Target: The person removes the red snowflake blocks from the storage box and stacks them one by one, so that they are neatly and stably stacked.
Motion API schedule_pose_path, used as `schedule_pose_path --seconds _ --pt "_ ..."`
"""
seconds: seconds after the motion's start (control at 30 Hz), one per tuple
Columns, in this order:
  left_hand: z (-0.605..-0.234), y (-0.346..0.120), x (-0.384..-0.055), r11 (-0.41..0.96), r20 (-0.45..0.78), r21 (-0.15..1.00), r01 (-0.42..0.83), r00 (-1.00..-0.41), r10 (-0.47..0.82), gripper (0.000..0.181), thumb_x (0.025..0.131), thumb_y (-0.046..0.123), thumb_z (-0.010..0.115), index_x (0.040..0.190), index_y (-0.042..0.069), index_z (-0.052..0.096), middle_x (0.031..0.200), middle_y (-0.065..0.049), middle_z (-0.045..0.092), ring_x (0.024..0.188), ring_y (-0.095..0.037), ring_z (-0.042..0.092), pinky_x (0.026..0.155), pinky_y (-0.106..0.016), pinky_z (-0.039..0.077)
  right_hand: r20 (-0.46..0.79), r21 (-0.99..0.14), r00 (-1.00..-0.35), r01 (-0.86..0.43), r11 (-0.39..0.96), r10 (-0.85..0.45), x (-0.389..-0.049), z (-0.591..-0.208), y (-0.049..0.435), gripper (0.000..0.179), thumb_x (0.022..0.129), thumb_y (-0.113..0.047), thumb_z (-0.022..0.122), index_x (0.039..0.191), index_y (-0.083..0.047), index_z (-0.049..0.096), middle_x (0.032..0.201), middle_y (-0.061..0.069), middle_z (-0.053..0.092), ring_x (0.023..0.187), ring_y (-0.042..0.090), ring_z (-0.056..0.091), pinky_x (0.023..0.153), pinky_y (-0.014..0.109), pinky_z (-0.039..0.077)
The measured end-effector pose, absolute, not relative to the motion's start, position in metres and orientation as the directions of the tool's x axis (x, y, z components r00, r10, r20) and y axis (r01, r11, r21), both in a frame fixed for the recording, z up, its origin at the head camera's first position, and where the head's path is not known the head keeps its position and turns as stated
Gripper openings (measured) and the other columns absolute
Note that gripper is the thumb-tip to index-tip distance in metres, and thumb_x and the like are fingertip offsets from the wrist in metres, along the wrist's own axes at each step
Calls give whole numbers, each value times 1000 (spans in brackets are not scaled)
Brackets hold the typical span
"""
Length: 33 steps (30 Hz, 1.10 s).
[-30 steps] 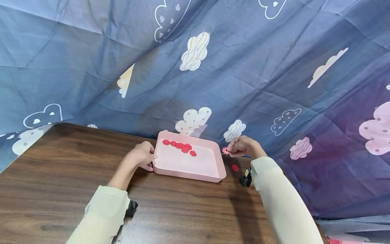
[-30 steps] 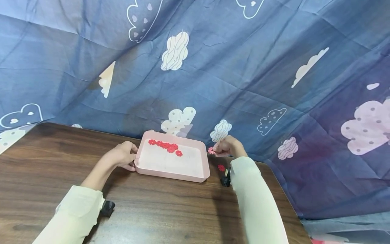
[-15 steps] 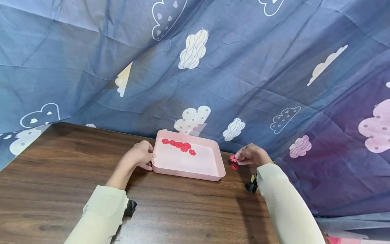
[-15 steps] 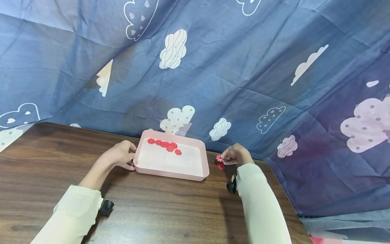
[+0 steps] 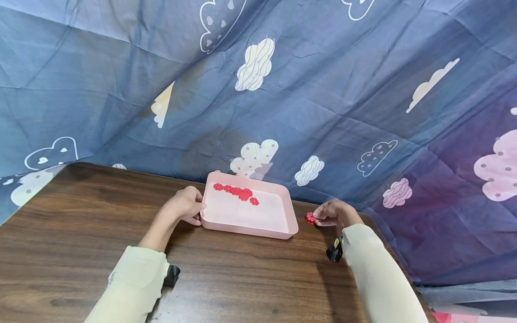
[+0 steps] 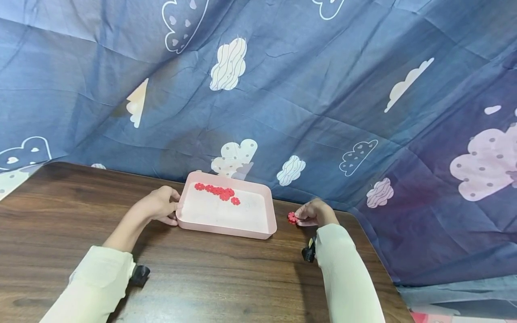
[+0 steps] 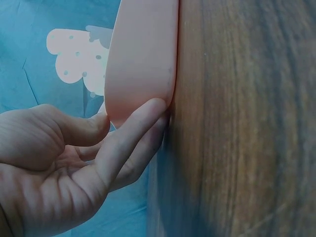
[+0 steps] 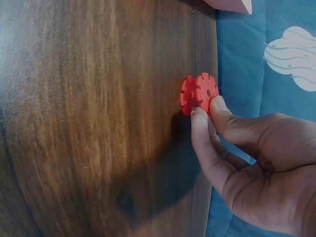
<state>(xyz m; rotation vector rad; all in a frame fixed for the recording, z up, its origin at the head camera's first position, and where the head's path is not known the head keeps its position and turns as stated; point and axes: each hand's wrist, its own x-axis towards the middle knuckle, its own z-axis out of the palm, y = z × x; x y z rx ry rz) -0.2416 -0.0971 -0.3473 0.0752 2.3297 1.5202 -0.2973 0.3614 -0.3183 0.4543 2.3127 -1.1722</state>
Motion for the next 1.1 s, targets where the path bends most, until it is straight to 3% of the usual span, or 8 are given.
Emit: schedule_pose_path --seconds 0.2,0.43,0.73,1.1 --pt "-348 -97 -242 424 -270 893 -153 -935 231 23 107 -7 52 127 -17 54 95 -22 59 72 -20 66 68 -30 72 -576 -638 -814 500 585 68 -296 -325 363 17 104 15 53 104 6 67 77 0 69 70 8 69 72 19 67" --pt "-347 -97 -242 424 -267 893 -148 -934 236 24 107 -6 53 129 -17 53 97 -24 60 73 -21 66 68 -30 72 -582 -650 -812 496 576 44 -299 -329 368 20 102 15 56 96 3 70 78 2 68 71 10 70 71 19 67" --pt "-347 -98 -242 413 -267 898 -151 -933 240 27 106 -8 52 131 -19 52 98 -25 60 72 -20 67 67 -29 71 -558 -628 -822 507 591 113 -294 -329 362 14 105 11 56 116 12 65 82 3 64 71 10 68 73 21 68" --pt "-347 -98 -241 405 -272 900 -159 -932 239 27 106 -8 52 132 -19 51 98 -25 60 71 -20 66 66 -29 71 -528 -635 -834 513 578 160 -292 -333 361 12 104 7 61 116 11 65 82 4 65 69 9 68 71 21 69"
